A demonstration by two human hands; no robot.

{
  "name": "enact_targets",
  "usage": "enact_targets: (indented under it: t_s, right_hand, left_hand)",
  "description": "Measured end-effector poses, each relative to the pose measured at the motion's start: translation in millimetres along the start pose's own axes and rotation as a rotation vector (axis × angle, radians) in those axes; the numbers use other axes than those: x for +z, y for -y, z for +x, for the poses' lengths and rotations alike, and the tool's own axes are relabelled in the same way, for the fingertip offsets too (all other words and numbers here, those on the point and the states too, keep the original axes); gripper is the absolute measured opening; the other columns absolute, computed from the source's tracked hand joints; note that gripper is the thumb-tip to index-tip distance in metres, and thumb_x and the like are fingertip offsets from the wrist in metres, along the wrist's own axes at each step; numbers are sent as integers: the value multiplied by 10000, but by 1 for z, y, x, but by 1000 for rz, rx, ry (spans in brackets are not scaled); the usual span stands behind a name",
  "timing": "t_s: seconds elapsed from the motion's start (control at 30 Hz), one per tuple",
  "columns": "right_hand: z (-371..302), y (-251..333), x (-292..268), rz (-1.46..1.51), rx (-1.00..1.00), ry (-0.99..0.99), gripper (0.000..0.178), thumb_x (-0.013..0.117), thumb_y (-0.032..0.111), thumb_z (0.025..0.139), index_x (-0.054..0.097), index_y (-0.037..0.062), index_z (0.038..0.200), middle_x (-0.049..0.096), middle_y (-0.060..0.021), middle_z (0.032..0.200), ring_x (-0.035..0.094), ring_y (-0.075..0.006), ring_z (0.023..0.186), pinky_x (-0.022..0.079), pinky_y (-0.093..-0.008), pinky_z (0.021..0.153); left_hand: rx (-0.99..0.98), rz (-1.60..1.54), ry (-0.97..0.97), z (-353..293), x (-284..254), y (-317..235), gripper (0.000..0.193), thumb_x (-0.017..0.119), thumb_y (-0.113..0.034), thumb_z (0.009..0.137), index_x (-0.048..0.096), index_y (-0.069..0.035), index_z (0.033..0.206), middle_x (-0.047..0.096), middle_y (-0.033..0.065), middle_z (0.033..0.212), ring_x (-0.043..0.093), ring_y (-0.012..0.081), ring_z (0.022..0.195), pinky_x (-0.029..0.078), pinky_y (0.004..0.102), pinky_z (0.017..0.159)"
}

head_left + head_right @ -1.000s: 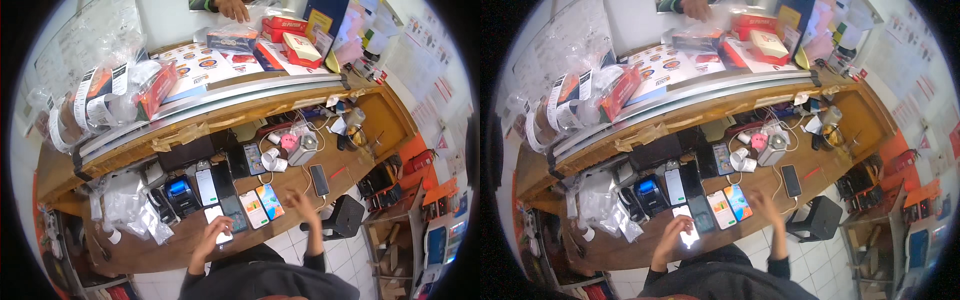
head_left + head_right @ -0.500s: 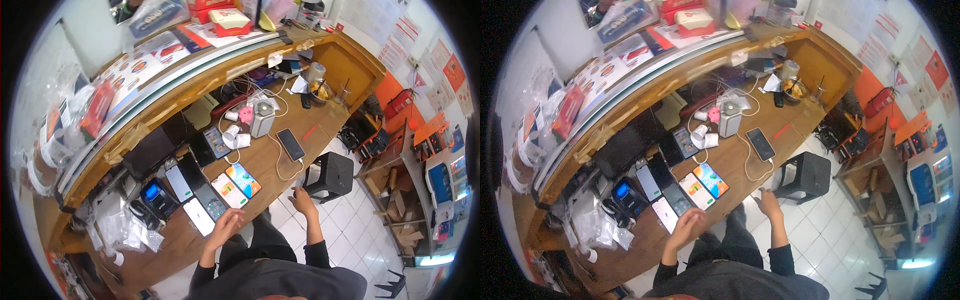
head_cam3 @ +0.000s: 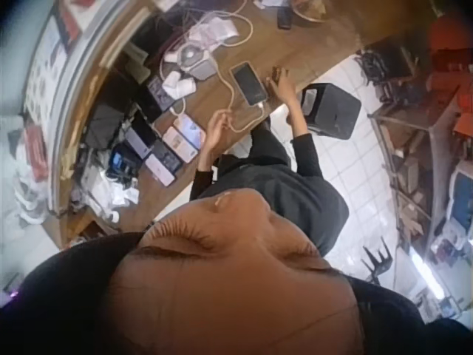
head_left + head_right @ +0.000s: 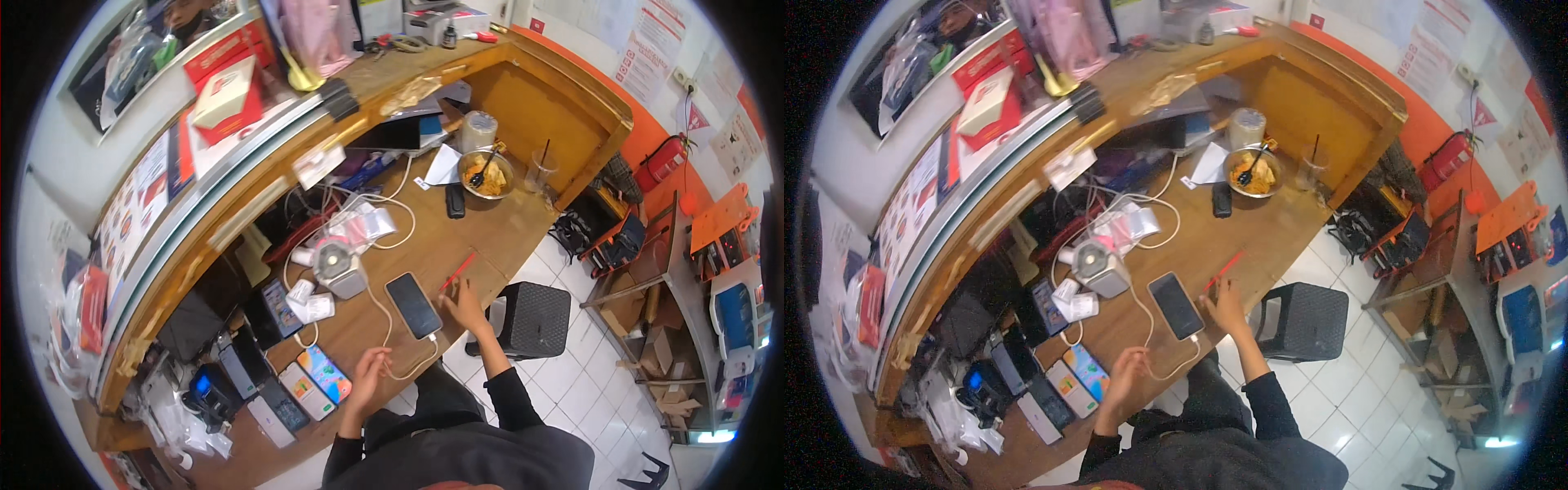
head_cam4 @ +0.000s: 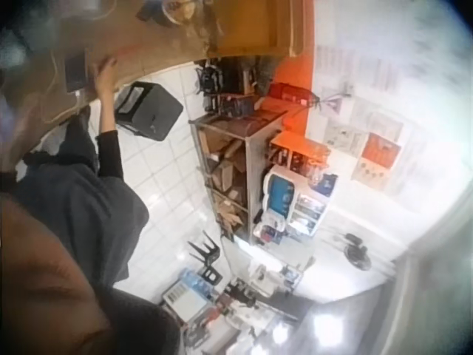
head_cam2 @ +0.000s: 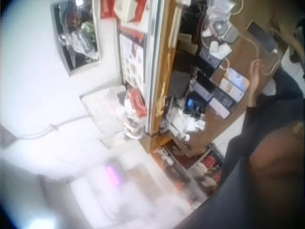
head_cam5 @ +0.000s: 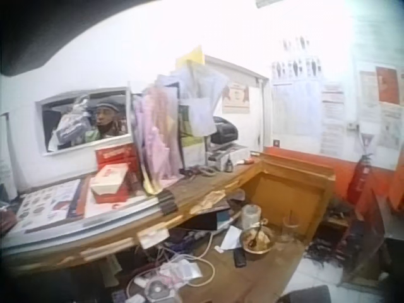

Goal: The person packs food items into plastic bags, hands them through an order window, and then prepares a cold drink by scooping ice into a cup and filling it with tea from a dispenser.

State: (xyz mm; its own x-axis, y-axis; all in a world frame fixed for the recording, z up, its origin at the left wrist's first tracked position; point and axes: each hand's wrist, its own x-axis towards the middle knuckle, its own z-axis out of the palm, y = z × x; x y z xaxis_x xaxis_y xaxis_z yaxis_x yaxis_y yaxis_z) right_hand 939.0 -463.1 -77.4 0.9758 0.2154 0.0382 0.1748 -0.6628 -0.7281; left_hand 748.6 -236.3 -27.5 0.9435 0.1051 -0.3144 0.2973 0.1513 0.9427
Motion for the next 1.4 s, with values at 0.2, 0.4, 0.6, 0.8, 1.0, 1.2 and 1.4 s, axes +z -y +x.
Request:
enact_targets:
  t_s: [0.2, 0.4, 0.6, 0.8, 1.0, 1.2, 1.4]
  right_hand:
    - [141, -115, -95, -38, 169, -641, 655, 672, 158, 787, 361, 58, 1355, 441, -289, 1226, 449, -411, 1154, 377, -444, 968]
    - [247, -100, -215, -296, 201, -737, 813, 776, 266, 712, 353, 63, 1377, 284, -315, 1356, 333, -489, 1237, 340, -478, 1006]
    - [305, -159, -231, -175, 143, -768, 734, 830, 222, 626, 493, 57, 1256, 313, -294, 1328, 363, -449, 1227, 353, -439, 1015]
    - [208, -88, -209, -88, -249, -770, 629, 787, 189, 631, 541, 67, 1197, 378, -225, 1301, 407, -399, 1210, 357, -474, 1014]
    - [-3, 50, -164, 192, -274, -372, 680, 829, 226, 572, 573, 152, 1197, 345, -206, 1344, 378, -401, 1246, 381, -464, 1014]
    - [-148, 94, -182, 238, -103, -340, 511, 722, 242, 764, 555, 141, 1237, 356, -181, 1352, 355, -368, 1245, 295, -443, 1046]
    - [-273, 77, -234, 59, 107, -213, 248, 641, 244, 850, 633, 90, 1044, 479, -134, 1194, 436, -334, 1137, 370, -418, 964]
  left_hand:
    - [5, 190, 120, 52, 58, -3, 252, 468, -227, 979, 558, -66, 1150, 605, 35, 927, 550, 91, 782, 447, 235, 726]
    - [-233, 86, 55, 40, 55, 23, 262, 469, -236, 981, 554, -60, 1156, 606, 42, 950, 565, 103, 818, 473, 256, 766]
    - [-262, 158, 43, 62, 63, -1, 258, 463, -223, 983, 553, -55, 1157, 601, 58, 970, 579, 137, 905, 482, 275, 800]
    - [125, 472, 11, 89, 113, -78, 287, 554, -115, 906, 521, -11, 1172, 572, 146, 1064, 561, 235, 1022, 446, 337, 882]
    - [567, 609, 25, 96, 182, -125, 767, 754, -89, 680, 348, 10, 1323, 374, 220, 1344, 367, 356, 1267, 342, 422, 1029]
    - [438, 74, 461, 39, 219, -89, 885, 822, -125, 622, 306, -3, 1330, 438, 197, 1288, 488, 297, 1155, 448, 389, 941]
    - [244, 289, 1087, -38, 255, -76, 842, 878, -110, 546, 418, -31, 1246, 574, 112, 1144, 569, 197, 1060, 472, 339, 908]
